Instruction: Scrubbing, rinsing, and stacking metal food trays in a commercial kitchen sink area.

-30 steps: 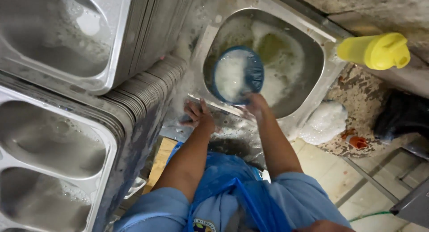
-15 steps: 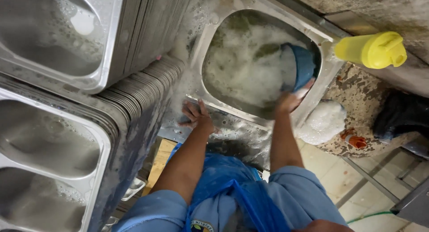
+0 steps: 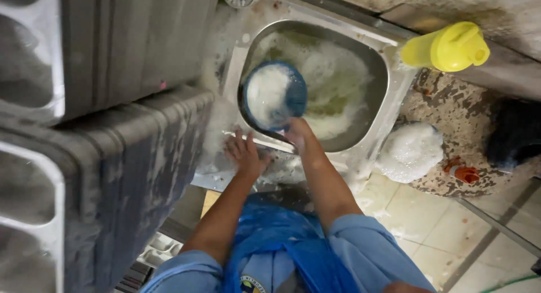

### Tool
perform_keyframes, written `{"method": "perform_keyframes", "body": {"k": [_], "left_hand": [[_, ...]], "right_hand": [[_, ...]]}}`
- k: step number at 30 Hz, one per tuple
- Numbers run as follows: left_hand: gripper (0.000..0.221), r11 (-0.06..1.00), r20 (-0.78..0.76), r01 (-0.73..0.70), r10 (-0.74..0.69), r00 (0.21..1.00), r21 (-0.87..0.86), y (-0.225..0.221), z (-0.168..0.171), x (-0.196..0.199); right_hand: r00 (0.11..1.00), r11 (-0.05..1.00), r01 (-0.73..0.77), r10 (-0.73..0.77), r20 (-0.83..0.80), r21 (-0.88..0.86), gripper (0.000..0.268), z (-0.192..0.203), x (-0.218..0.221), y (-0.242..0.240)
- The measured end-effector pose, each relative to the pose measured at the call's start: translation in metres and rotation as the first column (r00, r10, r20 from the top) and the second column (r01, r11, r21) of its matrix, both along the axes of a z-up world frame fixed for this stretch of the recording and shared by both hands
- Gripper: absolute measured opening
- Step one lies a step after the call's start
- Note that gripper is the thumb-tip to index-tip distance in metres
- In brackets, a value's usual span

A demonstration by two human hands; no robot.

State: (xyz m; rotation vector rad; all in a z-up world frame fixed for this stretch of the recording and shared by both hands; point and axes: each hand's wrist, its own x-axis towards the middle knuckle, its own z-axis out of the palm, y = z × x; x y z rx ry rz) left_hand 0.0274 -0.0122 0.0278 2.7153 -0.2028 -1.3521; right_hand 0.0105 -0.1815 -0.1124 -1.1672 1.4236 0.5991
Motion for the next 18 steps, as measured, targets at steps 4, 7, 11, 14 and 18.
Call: {"method": "perform_keyframes", "body": {"k": [4,7,11,14,18], "left_hand": [[0.036,0.949,0.367,0.226,-0.135,0.921,-0.218,-0.044,-0.065,0.02],[0.017,0.875,0.584,0.451,-0.276,0.764,-0.177,-0.104,-0.123,0.062],[0.036,0.869,0.355,0.49,-0.438,0.826,-0.067,-0.189,-0.132,0.072],[0.041,0.922,-0.053,-0.246,0.242,0.969,-0.3,-0.216,-0.179,0.054],[0.022,0.834,0.347,0.542,-0.48,0.806,-0.103,-0.214,-0.32,0.0]], "right_hand": [[0.964,0.959,0.263,-0.266,0.014,0.106,0.03,0.026,-0.052,-0.047],[0.984,0.984,0.177,-0.177,0.007,0.026,0.043,0.09,-0.053,-0.086],[0.999,0.995,0.031,-0.034,-0.029,-0.099,0.064,0.124,-0.098,-0.124],[0.351,0.253,-0.897,0.907,-0.233,-0.363,0.044,0.075,-0.2,-0.164],[0.793,0.738,-0.601,0.598,-0.116,-0.305,0.038,0.128,-0.189,-0.145]]}}
